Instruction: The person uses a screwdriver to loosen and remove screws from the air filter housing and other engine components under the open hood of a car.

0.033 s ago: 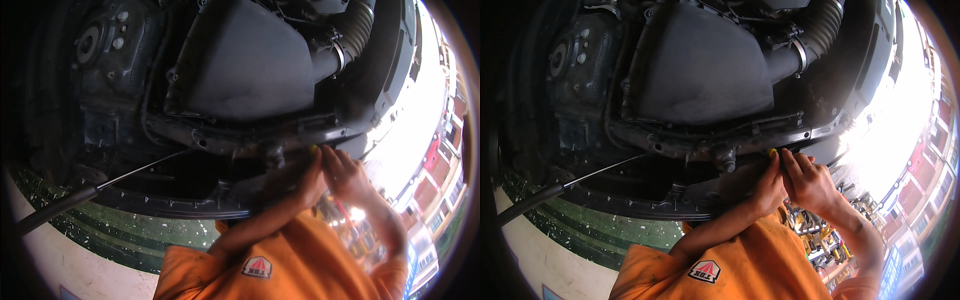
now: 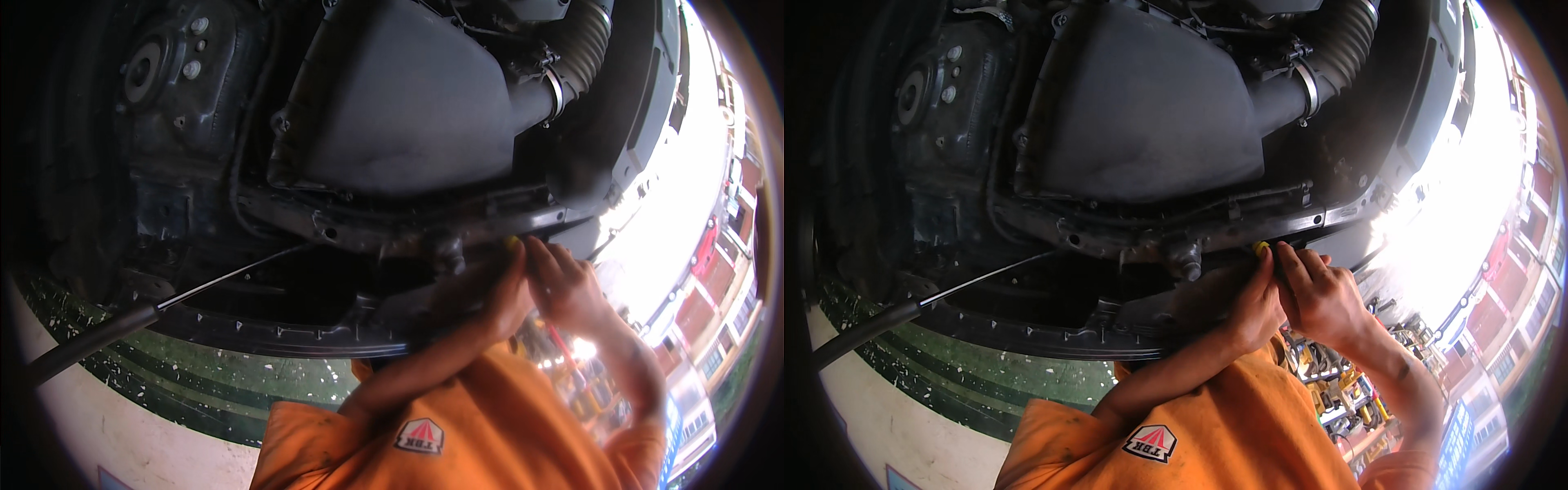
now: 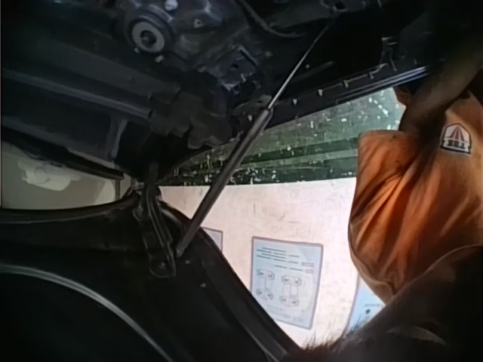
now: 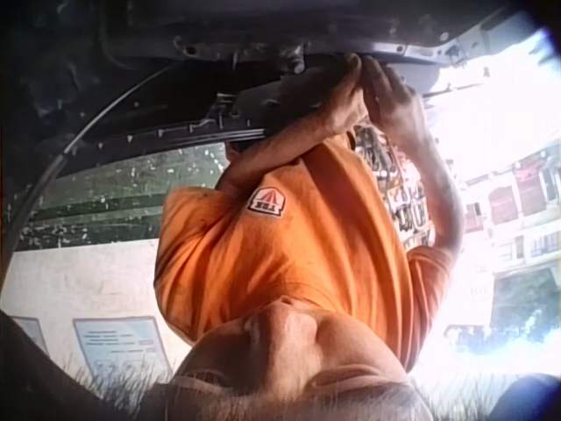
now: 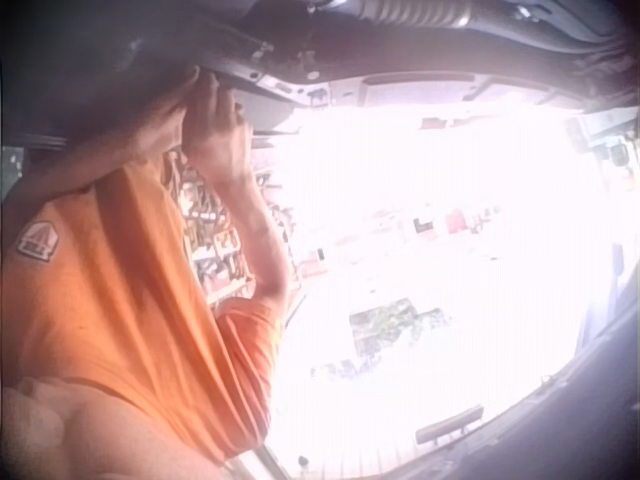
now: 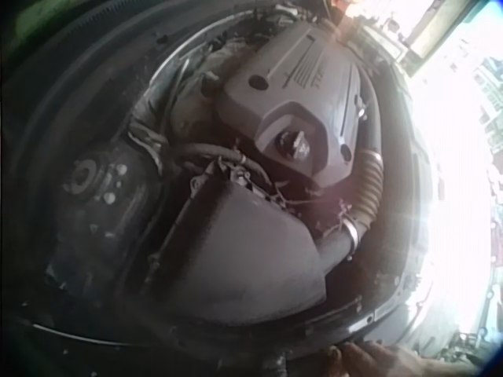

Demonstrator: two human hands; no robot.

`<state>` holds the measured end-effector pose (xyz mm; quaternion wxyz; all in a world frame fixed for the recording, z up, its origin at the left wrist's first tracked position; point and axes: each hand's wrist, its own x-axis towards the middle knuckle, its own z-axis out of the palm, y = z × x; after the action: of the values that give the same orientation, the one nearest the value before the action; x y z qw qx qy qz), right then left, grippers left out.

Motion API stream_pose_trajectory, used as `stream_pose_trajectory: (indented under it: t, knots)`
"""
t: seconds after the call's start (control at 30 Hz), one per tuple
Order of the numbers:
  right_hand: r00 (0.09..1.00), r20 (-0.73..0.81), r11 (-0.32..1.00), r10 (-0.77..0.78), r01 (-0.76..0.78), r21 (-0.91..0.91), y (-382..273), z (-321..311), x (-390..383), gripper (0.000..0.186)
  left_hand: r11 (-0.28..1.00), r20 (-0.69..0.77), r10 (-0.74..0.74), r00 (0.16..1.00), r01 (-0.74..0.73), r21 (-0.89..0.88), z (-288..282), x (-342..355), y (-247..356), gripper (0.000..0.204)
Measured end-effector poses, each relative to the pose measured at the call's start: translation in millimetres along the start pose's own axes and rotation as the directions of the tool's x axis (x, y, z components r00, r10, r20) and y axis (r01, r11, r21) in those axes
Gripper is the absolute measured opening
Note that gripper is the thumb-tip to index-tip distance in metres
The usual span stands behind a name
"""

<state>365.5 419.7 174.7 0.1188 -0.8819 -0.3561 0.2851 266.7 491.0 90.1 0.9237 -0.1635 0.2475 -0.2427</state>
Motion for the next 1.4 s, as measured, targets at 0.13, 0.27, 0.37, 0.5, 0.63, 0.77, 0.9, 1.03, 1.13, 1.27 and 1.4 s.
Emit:
stream_pose_trajectory:
  t: [0.13,0.27,0.37,0.5,0.63,0.77,0.9,1.03,1.13,1.27,1.4]
  knots:
    - [0.998,0.004,0.994,-0.055,0.055,-0.097,4,3,-3,0.045,1.0,-0.019,-0.012,1.0,0.011,-0.027,-3,1,-2,0.076]
    - [0.999,0.052,0.994,-0.007,0.013,-0.109,1,1,2,0.047,0.999,-0.054,-0.022,0.998,0.02,-0.032,-3,0,-2,0.073]
    - [0.995,0.1,0.995,-0.02,0.029,-0.096,-1,-6,6,0.049,1.0,-0.144,-0.021,0.989,0.02,-0.008,9,-3,0,0.071]
    - [0.994,0.061,0.978,-0.086,0.096,-0.184,2,1,4,0.05,0.999,-0.147,-0.032,0.989,0.033,0.008,11,-6,-1,0.073]
    - [1.0,0.012,0.996,-0.01,0.011,-0.094,1,5,6,0.044,0.999,-0.146,-0.05,0.988,0.052,0.012,4,-3,-6,0.077]
    - [0.998,-0.005,0.998,0.066,-0.066,0.01,-2,6,11,0.038,0.998,-0.154,-0.066,0.986,0.062,-0.033,10,-7,-5,0.083]
    - [0.978,0.027,0.962,0.208,-0.21,0.173,0,8,6,0.036,0.997,-0.171,-0.074,0.982,0.078,0.014,11,-7,-8,0.09]
    - [0.932,0.114,0.86,0.345,-0.362,0.358,-4,4,8,0.035,0.989,-0.247,-0.139,0.959,0.146,0.01,14,-9,-7,0.096]
    - [0.897,0.218,0.807,0.384,-0.441,0.393,3,6,2,0.037,0.986,-0.212,-0.135,0.968,0.153,0.07,3,-8,-13,0.099]
    - [0.806,0.295,0.634,0.513,-0.588,0.502,-8,1,7,0.039,0.983,-0.21,-0.158,0.965,0.173,0.059,2,-7,-13,0.098]
    - [0.799,0.324,0.57,0.507,-0.593,0.569,-5,1,11,0.038,0.984,-0.223,-0.155,0.962,0.171,0.054,9,-7,0,0.097]
